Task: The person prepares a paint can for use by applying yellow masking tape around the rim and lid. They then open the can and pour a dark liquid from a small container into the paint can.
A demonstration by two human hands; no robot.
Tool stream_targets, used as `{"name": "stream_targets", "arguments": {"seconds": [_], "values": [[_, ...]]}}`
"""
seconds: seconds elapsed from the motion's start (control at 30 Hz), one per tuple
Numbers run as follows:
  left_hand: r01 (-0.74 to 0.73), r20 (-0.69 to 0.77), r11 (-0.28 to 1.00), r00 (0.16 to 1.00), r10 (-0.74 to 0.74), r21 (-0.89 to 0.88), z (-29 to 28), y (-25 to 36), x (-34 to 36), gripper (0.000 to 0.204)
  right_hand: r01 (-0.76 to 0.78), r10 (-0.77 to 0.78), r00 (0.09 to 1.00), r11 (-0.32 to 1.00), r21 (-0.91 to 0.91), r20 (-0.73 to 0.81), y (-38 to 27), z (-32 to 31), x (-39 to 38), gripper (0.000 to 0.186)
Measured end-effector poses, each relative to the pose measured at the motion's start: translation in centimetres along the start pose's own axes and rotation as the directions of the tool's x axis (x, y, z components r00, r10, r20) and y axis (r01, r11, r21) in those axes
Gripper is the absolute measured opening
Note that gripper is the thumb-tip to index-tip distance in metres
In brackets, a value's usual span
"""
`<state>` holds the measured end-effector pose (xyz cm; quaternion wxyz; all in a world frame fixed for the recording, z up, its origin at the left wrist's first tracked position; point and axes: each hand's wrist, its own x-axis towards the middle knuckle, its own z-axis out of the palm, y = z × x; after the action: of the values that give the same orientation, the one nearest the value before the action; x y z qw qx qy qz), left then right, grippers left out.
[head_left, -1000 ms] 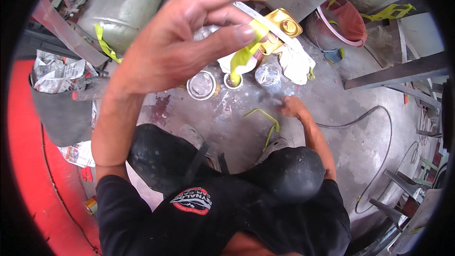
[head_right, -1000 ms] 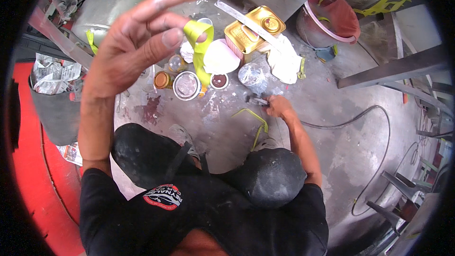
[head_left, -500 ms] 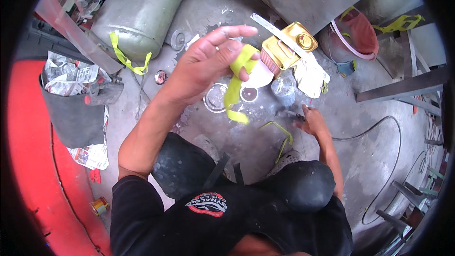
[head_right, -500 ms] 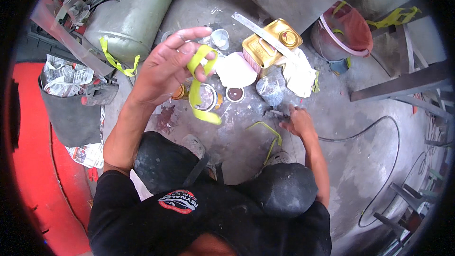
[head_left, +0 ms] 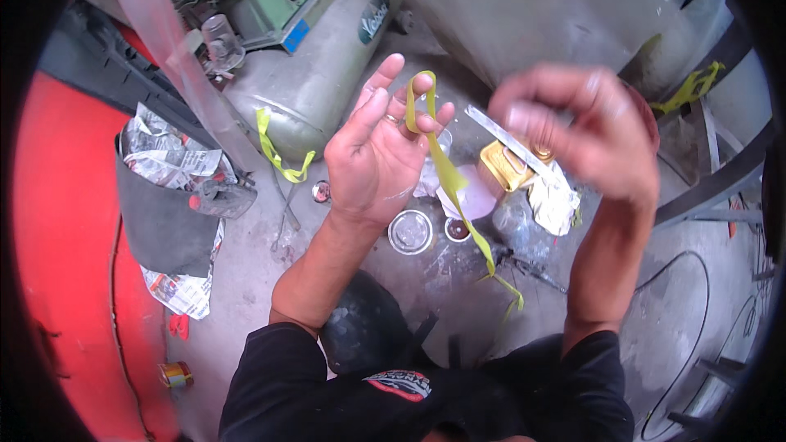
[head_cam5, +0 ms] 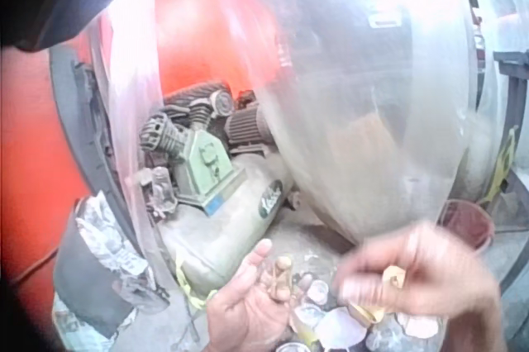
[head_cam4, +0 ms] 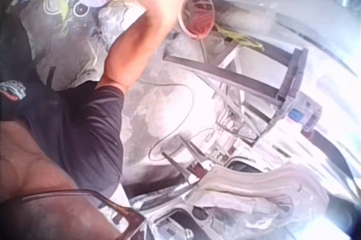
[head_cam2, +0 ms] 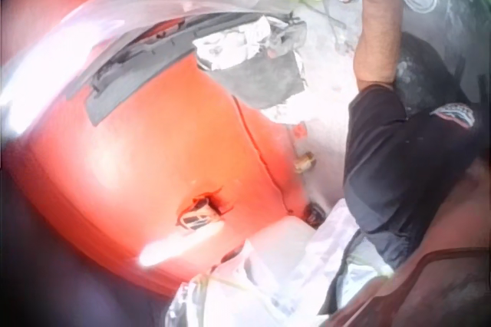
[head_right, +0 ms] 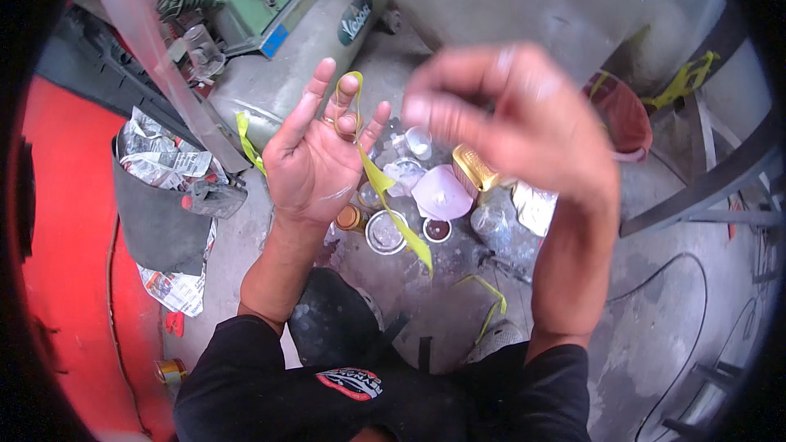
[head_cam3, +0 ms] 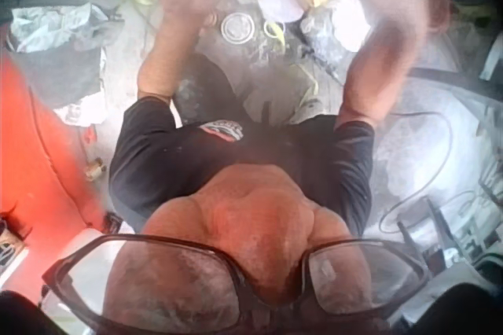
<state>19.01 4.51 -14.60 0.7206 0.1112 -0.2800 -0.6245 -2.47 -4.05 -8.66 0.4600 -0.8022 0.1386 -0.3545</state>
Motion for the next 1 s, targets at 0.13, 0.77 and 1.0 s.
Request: {"name": "stream_targets", "arguments": {"seconds": [0.13, 0.77, 1.0], "values": [[-0.059, -0.065, 0.995, 0.996, 0.064, 0.077, -0.5, 0.5, -0.5, 0.039, -0.194, 0.212, 0.949, 0.976, -0.095, 0.232, 2.1, 1.9, -1.2, 0.03], [0.073, 0.013, 0.944, 0.997, -0.081, 0.321, -1.6, 0.3, -1.0, 0.039, -0.108, 0.177, 0.929, 0.97, -0.218, 0.326, 3.2, -2.3, -2.5, 0.022], [-0.049, 0.018, 0.837, 0.999, 0.046, 0.545, -2.0, 0.2, -0.7, 0.037, -0.149, 0.177, 0.949, 0.981, -0.124, 0.26, 2.1, -3.4, -2.9, 0.019]]}}
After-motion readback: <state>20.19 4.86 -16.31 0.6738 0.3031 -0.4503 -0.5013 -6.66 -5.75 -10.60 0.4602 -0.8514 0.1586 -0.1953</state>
